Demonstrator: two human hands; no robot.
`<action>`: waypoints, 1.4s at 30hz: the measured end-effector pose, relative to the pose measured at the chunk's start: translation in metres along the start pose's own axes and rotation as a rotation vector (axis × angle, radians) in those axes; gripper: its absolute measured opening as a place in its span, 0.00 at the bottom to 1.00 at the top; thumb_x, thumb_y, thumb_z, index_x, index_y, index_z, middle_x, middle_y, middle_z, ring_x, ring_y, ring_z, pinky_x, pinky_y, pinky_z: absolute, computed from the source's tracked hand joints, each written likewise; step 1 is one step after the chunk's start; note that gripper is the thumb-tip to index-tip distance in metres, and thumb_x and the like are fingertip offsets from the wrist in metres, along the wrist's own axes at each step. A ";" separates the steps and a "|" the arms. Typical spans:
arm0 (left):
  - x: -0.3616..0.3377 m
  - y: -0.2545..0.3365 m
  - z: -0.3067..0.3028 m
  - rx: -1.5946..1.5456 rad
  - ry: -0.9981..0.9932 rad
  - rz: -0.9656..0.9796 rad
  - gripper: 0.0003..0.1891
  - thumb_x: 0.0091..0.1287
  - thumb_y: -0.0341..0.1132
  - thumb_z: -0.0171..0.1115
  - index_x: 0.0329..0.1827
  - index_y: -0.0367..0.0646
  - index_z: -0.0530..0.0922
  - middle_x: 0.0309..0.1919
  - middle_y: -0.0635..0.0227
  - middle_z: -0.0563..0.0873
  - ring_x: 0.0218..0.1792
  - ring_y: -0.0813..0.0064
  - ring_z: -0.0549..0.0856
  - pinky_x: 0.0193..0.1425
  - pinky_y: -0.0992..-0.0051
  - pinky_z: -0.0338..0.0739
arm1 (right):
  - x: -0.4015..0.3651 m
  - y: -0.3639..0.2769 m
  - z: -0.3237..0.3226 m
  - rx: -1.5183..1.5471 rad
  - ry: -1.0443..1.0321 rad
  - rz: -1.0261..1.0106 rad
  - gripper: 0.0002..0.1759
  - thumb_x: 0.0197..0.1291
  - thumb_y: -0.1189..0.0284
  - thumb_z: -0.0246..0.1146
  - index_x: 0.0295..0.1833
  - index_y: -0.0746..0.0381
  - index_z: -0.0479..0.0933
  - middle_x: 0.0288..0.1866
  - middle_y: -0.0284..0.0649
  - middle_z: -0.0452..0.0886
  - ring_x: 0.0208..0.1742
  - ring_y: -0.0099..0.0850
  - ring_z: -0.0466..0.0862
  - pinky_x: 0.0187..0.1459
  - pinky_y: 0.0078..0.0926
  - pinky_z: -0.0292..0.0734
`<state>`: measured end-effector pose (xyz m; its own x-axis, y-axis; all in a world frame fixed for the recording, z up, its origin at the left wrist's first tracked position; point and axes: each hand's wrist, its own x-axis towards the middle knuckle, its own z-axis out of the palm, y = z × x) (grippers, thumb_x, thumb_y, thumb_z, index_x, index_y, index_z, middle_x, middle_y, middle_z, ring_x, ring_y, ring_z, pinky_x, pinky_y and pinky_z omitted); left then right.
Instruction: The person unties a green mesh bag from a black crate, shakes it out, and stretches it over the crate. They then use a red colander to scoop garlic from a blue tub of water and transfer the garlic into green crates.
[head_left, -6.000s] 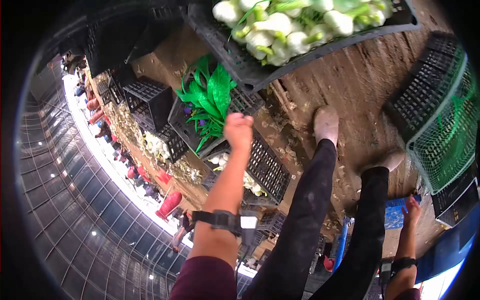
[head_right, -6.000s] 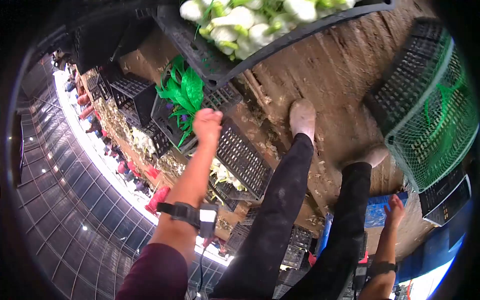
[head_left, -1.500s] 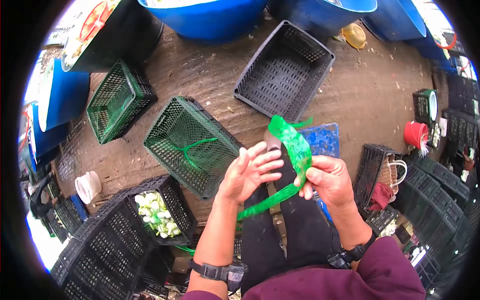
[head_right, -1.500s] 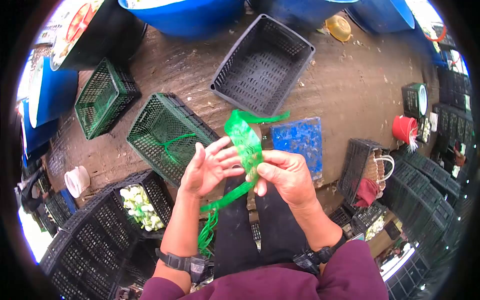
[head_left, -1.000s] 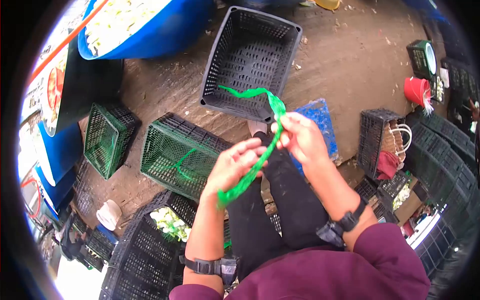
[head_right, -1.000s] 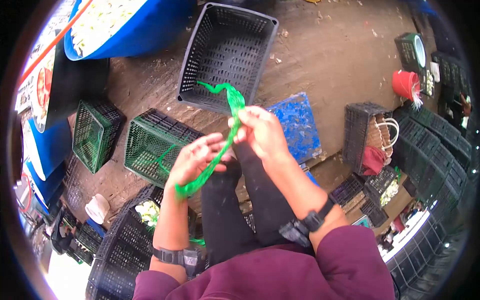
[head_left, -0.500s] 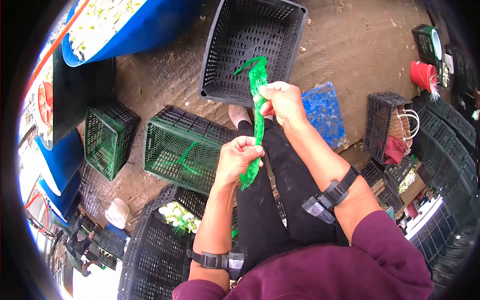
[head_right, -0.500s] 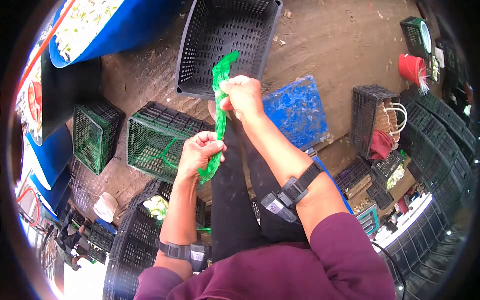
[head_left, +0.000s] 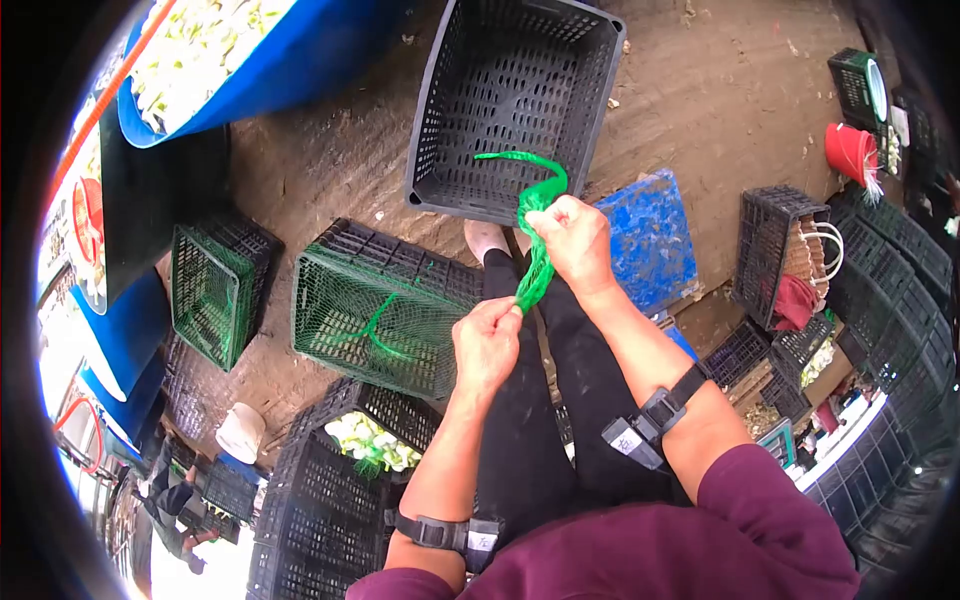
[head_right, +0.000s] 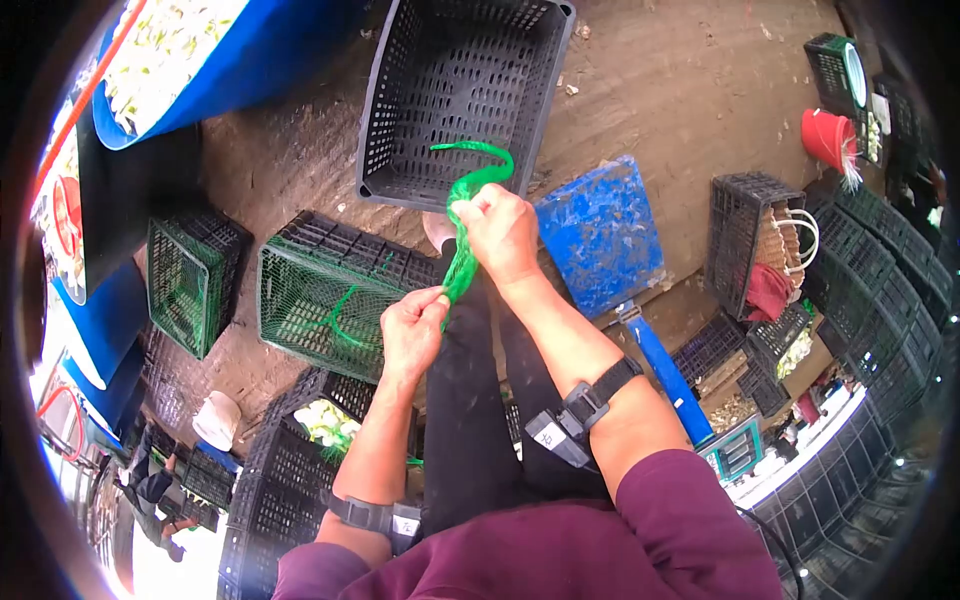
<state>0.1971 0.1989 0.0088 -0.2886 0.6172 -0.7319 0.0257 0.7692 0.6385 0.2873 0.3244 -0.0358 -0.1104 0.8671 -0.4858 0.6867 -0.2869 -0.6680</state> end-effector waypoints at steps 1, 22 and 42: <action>0.000 -0.005 0.000 -0.059 0.109 0.001 0.08 0.55 0.26 0.56 0.36 0.36 0.80 0.26 0.71 0.81 0.26 0.87 0.75 0.30 0.86 0.69 | 0.002 0.005 -0.003 0.018 0.043 -0.012 0.13 0.39 0.67 0.67 0.18 0.63 0.72 0.17 0.46 0.74 0.21 0.42 0.76 0.25 0.33 0.70; 0.077 0.019 -0.038 -0.723 0.285 -0.196 0.05 0.61 0.27 0.49 0.28 0.43 0.72 0.16 0.78 0.70 0.14 0.87 0.66 0.16 0.84 0.60 | 0.028 0.031 -0.044 -0.032 0.067 0.079 0.14 0.45 0.69 0.65 0.18 0.67 0.70 0.15 0.48 0.71 0.16 0.33 0.69 0.23 0.32 0.66; 0.066 0.052 0.014 -0.529 0.269 -0.249 0.08 0.59 0.33 0.57 0.23 0.44 0.70 0.16 0.79 0.69 0.16 0.89 0.63 0.17 0.83 0.56 | -0.036 -0.011 -0.045 -0.192 -0.317 -0.613 0.18 0.39 0.76 0.64 0.40 0.62 0.72 0.35 0.40 0.73 0.39 0.37 0.73 0.39 0.33 0.68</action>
<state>0.1932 0.2825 -0.0095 -0.4570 0.3145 -0.8320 -0.5289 0.6560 0.5385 0.3159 0.3151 0.0144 -0.7004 0.6806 -0.2151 0.5454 0.3159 -0.7764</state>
